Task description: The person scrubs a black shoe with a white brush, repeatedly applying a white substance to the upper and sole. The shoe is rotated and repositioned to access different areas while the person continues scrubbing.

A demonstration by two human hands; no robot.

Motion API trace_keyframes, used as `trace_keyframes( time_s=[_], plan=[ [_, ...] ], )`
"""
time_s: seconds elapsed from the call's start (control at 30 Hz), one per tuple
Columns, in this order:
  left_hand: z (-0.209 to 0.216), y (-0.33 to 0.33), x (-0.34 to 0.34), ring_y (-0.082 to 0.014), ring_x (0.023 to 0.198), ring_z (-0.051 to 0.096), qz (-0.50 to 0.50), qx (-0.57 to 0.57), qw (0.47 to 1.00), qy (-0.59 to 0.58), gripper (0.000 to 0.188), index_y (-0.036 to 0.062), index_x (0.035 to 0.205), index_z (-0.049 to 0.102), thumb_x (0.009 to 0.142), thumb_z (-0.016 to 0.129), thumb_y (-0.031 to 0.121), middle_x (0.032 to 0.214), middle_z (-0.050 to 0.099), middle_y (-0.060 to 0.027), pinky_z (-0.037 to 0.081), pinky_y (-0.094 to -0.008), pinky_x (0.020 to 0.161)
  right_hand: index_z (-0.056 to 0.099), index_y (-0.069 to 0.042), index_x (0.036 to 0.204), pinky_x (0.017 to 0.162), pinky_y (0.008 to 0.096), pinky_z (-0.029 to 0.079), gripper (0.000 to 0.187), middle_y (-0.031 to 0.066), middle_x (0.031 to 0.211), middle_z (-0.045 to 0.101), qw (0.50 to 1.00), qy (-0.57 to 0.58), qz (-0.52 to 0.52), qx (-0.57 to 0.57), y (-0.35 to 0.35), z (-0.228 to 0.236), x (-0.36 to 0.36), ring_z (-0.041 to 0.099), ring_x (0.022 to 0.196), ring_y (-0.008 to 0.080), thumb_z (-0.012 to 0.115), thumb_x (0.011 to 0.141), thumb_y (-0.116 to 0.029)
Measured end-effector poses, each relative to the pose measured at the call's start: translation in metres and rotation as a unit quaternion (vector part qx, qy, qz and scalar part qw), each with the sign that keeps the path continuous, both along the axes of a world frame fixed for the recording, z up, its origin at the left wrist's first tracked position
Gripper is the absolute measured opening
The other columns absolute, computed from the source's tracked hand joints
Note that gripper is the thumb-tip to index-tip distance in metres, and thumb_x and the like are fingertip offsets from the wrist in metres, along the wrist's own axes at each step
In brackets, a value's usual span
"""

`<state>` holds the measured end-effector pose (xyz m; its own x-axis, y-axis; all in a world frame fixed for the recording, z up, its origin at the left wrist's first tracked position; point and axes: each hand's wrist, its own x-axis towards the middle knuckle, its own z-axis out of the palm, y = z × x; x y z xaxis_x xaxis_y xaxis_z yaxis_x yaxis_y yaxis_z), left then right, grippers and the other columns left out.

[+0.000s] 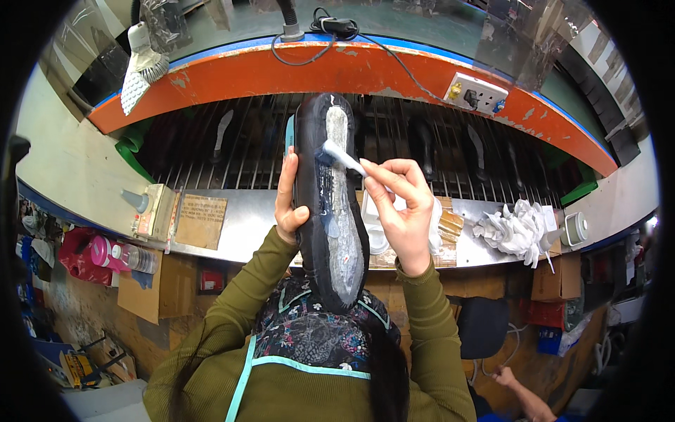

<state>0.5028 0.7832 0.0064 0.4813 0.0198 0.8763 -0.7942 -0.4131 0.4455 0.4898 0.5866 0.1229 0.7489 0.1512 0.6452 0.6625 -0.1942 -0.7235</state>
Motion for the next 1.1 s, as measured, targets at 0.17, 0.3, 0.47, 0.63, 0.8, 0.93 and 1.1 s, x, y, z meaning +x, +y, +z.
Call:
trace_keyframes(
  time_s=[0.17, 0.3, 0.47, 0.63, 0.8, 0.93, 1.1],
  plan=[
    [0.002, 0.005, 0.003, -0.0367, 0.141, 0.027, -0.004, 0.015, 1.000, -0.008, 0.082, -0.0035, 0.142, 0.036, 0.080, 0.060, 0.046, 0.147, 0.035, -0.0217, 0.011, -0.0524, 0.116, 0.073, -0.009, 0.106, 0.056, 0.0205, 0.039, 0.026, 0.0020, 0.088, 0.057, 0.999, -0.041, -0.013, -0.012, 0.002, 0.015, 0.021, 0.048, 0.065, 0.0059, 0.069, 0.082, -0.002],
    [0.009, 0.008, 0.004, -0.0365, 0.140, 0.028, 0.000, 0.017, 1.000, -0.016, 0.082, -0.0037, 0.141, 0.037, 0.080, 0.061, 0.046, 0.146, 0.037, -0.0214, 0.012, -0.0530, 0.115, 0.074, -0.011, 0.105, 0.050, 0.0194, 0.038, 0.026, 0.0038, 0.088, 0.059, 0.994, -0.105, -0.028, -0.016, 0.005, 0.029, 0.039, 0.049, 0.058, 0.0046, 0.070, 0.081, -0.001],
    [0.031, 0.005, -0.005, -0.0365, 0.139, 0.030, -0.028, -0.011, 0.999, 0.015, 0.083, -0.0060, 0.140, 0.037, 0.079, 0.062, 0.045, 0.145, 0.039, -0.0212, 0.014, -0.0535, 0.115, 0.074, -0.011, 0.102, 0.052, 0.0194, 0.040, 0.024, 0.0031, 0.090, 0.059, 0.993, -0.120, 0.010, -0.010, 0.000, 0.033, 0.048, 0.053, 0.065, 0.0065, 0.070, 0.081, -0.001],
    [0.051, 0.004, -0.013, -0.0416, 0.135, 0.035, -0.019, -0.020, 1.000, 0.005, 0.059, 0.0130, 0.134, 0.048, 0.083, 0.063, 0.039, 0.143, 0.040, -0.0223, 0.019, -0.0585, 0.112, 0.074, -0.009, 0.102, 0.057, 0.0201, 0.042, 0.024, 0.0030, 0.091, 0.059, 0.993, -0.093, 0.047, -0.061, -0.011, 0.029, 0.046, 0.055, 0.072, 0.0072, 0.070, 0.080, 0.000],
    [0.054, 0.004, -0.010, -0.0476, 0.129, 0.040, -0.001, 0.014, 0.999, -0.051, 0.034, 0.0321, 0.119, 0.053, 0.087, 0.063, 0.032, 0.141, 0.043, -0.0224, 0.025, -0.0627, 0.108, 0.074, -0.007, 0.102, 0.058, 0.0201, 0.042, 0.023, 0.0026, 0.092, 0.058, 0.994, -0.050, 0.085, -0.057, -0.015, 0.024, 0.036, 0.055, 0.074, 0.0070, 0.069, 0.080, 0.000],
    [0.056, 0.005, -0.011, -0.0479, 0.128, 0.041, 0.008, 0.019, 0.999, -0.050, 0.035, 0.0340, 0.119, 0.051, 0.087, 0.063, 0.032, 0.140, 0.043, -0.0228, 0.026, -0.0622, 0.107, 0.074, -0.007, 0.102, 0.059, 0.0199, 0.043, 0.023, 0.0030, 0.093, 0.058, 0.993, -0.036, 0.095, -0.066, -0.018, 0.022, 0.029, 0.056, 0.075, 0.0077, 0.069, 0.080, 0.001],
    [0.059, 0.008, -0.013, -0.0473, 0.129, 0.041, 0.028, 0.032, 0.998, -0.050, 0.035, 0.0353, 0.117, 0.051, 0.086, 0.065, 0.029, 0.141, 0.042, -0.0217, 0.027, -0.0618, 0.107, 0.074, -0.007, 0.101, 0.060, 0.0203, 0.046, 0.022, 0.0038, 0.094, 0.058, 0.990, -0.026, 0.118, -0.078, -0.020, 0.020, 0.023, 0.058, 0.076, 0.0088, 0.069, 0.081, 0.001]
  ],
)
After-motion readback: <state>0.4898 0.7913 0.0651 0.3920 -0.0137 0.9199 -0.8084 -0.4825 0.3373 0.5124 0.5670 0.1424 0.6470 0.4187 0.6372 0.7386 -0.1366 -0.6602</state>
